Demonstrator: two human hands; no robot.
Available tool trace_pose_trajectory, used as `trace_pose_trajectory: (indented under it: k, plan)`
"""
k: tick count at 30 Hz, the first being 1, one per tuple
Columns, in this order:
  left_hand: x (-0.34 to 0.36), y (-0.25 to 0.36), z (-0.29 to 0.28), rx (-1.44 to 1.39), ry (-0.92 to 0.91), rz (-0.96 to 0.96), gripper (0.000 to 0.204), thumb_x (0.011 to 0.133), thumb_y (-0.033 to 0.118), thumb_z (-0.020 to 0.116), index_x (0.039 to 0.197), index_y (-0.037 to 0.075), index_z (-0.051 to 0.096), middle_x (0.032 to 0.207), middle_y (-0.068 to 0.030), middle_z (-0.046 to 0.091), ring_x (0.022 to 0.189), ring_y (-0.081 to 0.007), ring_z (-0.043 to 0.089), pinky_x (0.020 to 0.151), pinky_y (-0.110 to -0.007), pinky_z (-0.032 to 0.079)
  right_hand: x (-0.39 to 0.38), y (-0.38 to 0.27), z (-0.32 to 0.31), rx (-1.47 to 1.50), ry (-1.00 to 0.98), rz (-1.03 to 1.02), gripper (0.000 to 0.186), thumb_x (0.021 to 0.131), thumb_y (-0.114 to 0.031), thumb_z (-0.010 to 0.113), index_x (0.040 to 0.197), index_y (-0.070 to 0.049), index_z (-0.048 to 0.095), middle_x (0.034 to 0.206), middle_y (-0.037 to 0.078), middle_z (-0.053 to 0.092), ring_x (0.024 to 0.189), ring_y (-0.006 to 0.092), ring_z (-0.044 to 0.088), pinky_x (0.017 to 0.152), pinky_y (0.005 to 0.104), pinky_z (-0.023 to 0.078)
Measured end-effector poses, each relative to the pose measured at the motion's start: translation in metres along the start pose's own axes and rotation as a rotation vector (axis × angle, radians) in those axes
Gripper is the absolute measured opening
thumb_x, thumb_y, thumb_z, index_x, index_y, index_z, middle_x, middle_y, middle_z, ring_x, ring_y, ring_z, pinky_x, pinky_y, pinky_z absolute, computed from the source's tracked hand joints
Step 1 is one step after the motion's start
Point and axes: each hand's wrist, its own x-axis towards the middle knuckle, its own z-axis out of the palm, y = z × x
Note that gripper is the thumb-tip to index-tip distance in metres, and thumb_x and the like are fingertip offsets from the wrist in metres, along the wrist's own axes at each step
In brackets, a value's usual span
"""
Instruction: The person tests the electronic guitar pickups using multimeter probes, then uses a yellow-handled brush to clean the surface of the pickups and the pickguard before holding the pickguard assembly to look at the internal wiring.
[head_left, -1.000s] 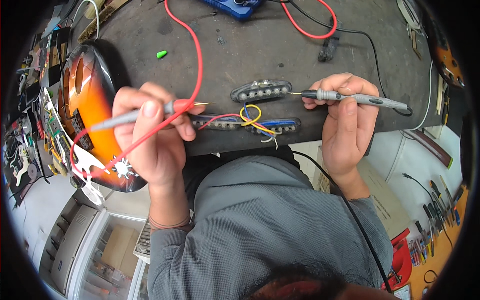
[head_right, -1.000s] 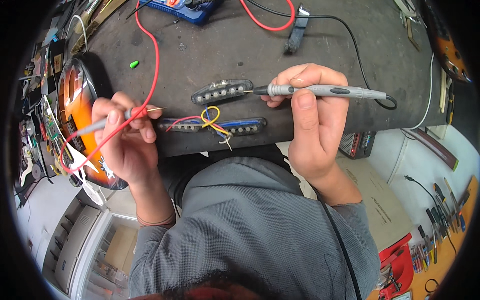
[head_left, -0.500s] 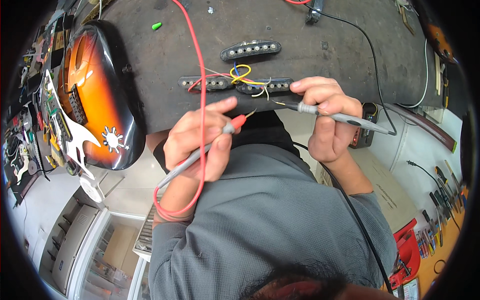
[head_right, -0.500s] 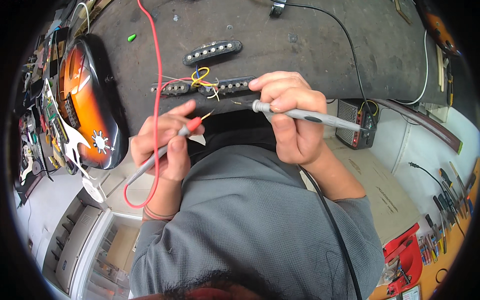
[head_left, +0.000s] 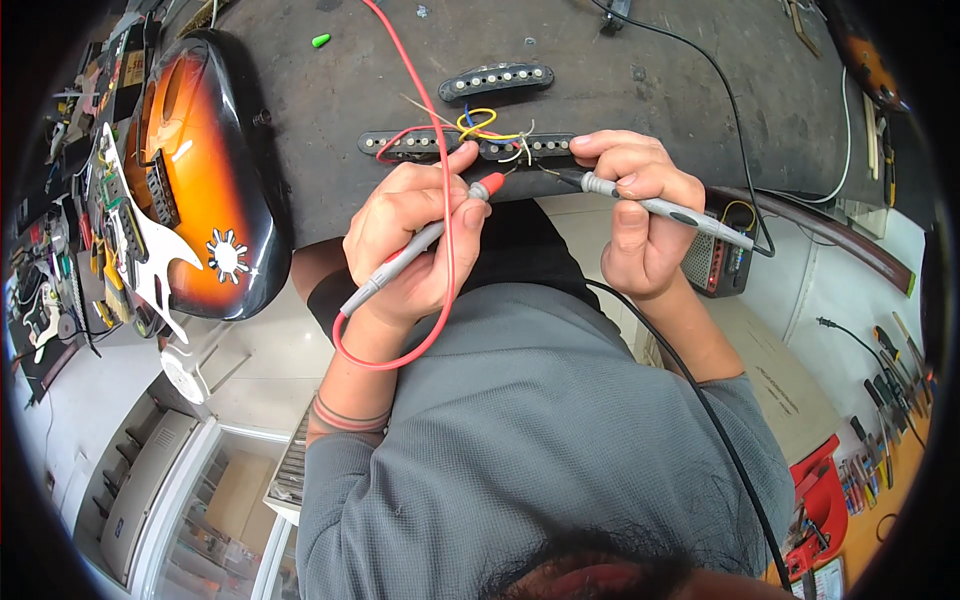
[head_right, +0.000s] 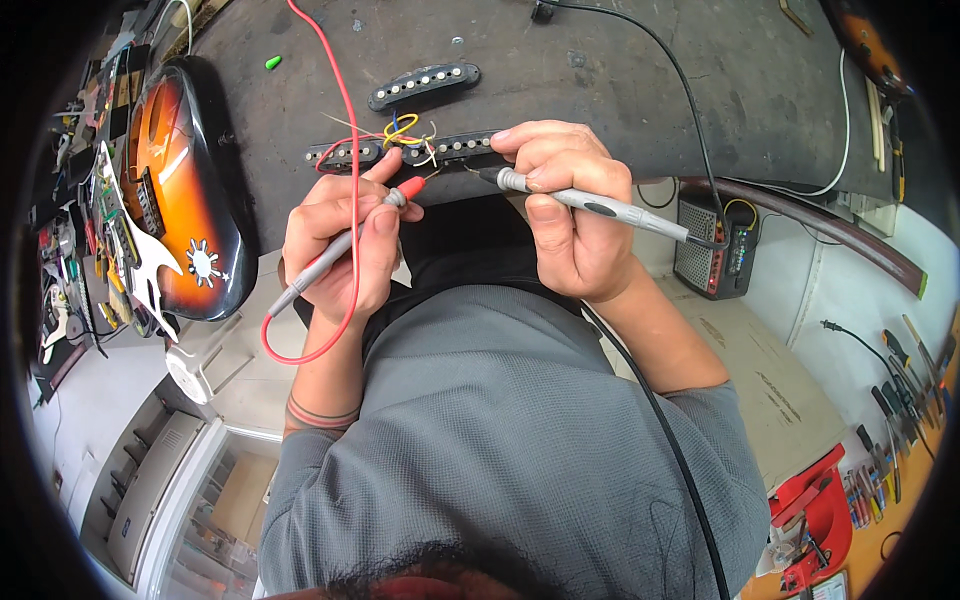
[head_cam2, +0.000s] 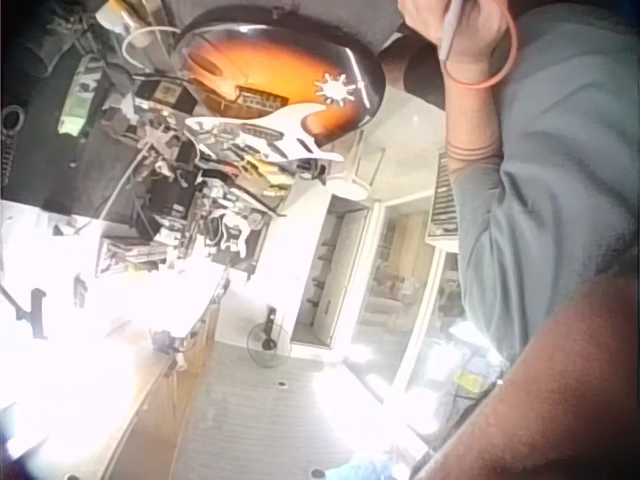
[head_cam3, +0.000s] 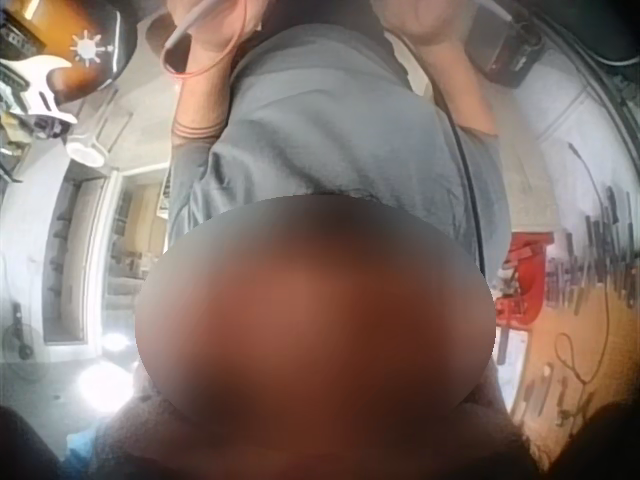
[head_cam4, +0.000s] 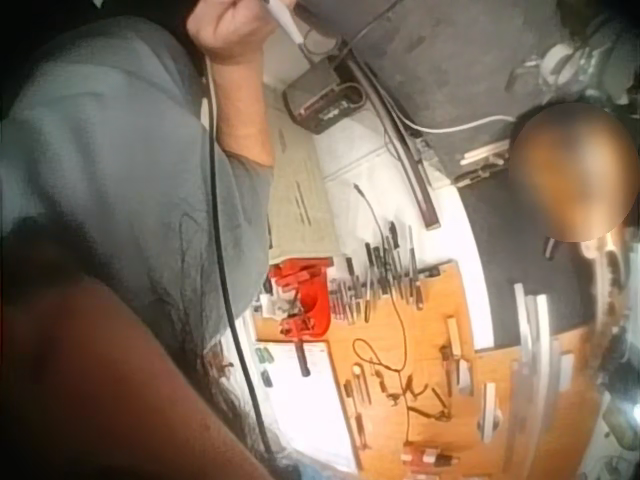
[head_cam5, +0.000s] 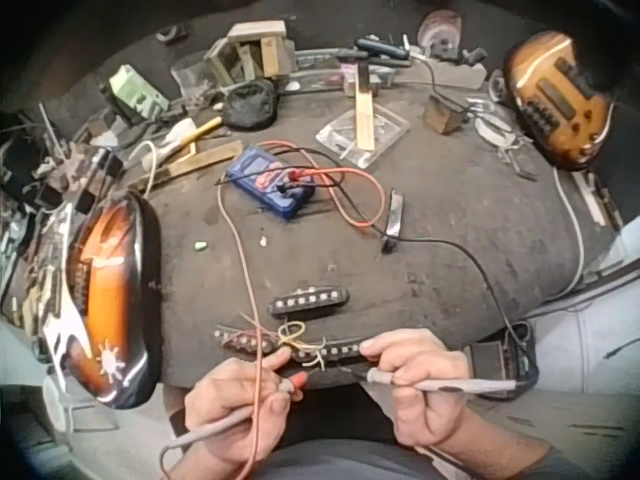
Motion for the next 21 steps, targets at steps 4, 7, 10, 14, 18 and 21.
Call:
trace_pose_trajectory:
  k: [4, 7, 10, 14, 18, 21]
  plan:
    - [0.0016, 0.0014, -0.0005, 0.011, -0.006, -0.014, 0.014, 0.101, -0.007, 0.064, 0.110, 0.000, 0.055, 0.099, -0.0193, 0.068, 0.080, -0.0248, 0.077, 0.106, -0.065, 0.056, -0.0003, 0.0013, 0.0021, 0.020, 0.016, 0.000, 0.012, 0.108, -0.010, 0.058, 0.117, -0.005, 0.051, 0.096, 0.015, 0.065, 0.104, 0.0358, 0.072, 0.092, 0.0469, 0.056]
    - [0.0015, 0.0009, 0.0009, 0.005, -0.005, -0.022, 0.013, 0.102, -0.006, 0.064, 0.108, 0.000, 0.054, 0.098, -0.0188, 0.068, 0.080, -0.0248, 0.077, 0.106, -0.065, 0.056, -0.0009, 0.0012, 0.0011, 0.012, 0.013, 0.006, 0.013, 0.108, -0.010, 0.058, 0.118, -0.005, 0.051, 0.096, 0.015, 0.066, 0.103, 0.0356, 0.072, 0.092, 0.0466, 0.056]
    - [0.0025, 0.0021, 0.0003, 0.016, -0.009, -0.019, 0.013, 0.102, -0.006, 0.064, 0.108, 0.000, 0.054, 0.097, -0.0185, 0.068, 0.079, -0.0251, 0.077, 0.106, -0.065, 0.056, 0.0001, -0.0004, 0.0009, 0.010, 0.007, 0.006, 0.013, 0.108, -0.010, 0.058, 0.118, -0.005, 0.051, 0.097, 0.015, 0.066, 0.104, 0.0353, 0.072, 0.092, 0.0465, 0.056]
    - [0.0045, 0.0018, 0.0073, 0.022, 0.118, -0.009, 0.018, 0.094, -0.008, 0.075, 0.096, 0.000, 0.059, 0.077, -0.0122, 0.072, 0.074, -0.0219, 0.074, 0.094, -0.053, 0.065, 0.0001, -0.0008, 0.0002, 0.011, 0.001, 0.013, 0.014, 0.109, -0.010, 0.058, 0.119, -0.005, 0.051, 0.097, 0.015, 0.066, 0.104, 0.0349, 0.071, 0.092, 0.0465, 0.056]
    - [0.0043, 0.0031, 0.0077, 0.004, 0.123, -0.029, 0.018, 0.094, -0.008, 0.074, 0.097, 0.000, 0.059, 0.077, -0.0123, 0.072, 0.074, -0.0218, 0.074, 0.094, -0.053, 0.065, 0.0005, -0.0013, 0.0009, 0.004, 0.002, 0.014, 0.013, 0.108, -0.008, 0.058, 0.118, -0.005, 0.051, 0.097, 0.015, 0.065, 0.104, 0.0346, 0.071, 0.093, 0.0466, 0.056]
    - [0.0052, 0.0027, 0.0080, 0.013, 0.121, -0.031, 0.018, 0.094, -0.009, 0.074, 0.097, 0.000, 0.059, 0.077, -0.0125, 0.072, 0.074, -0.0217, 0.074, 0.094, -0.053, 0.065, 0.0010, -0.0010, -0.0007, -0.018, -0.015, 0.015, 0.014, 0.107, -0.006, 0.058, 0.118, -0.005, 0.050, 0.097, 0.015, 0.065, 0.104, 0.0345, 0.071, 0.093, 0.0466, 0.056]
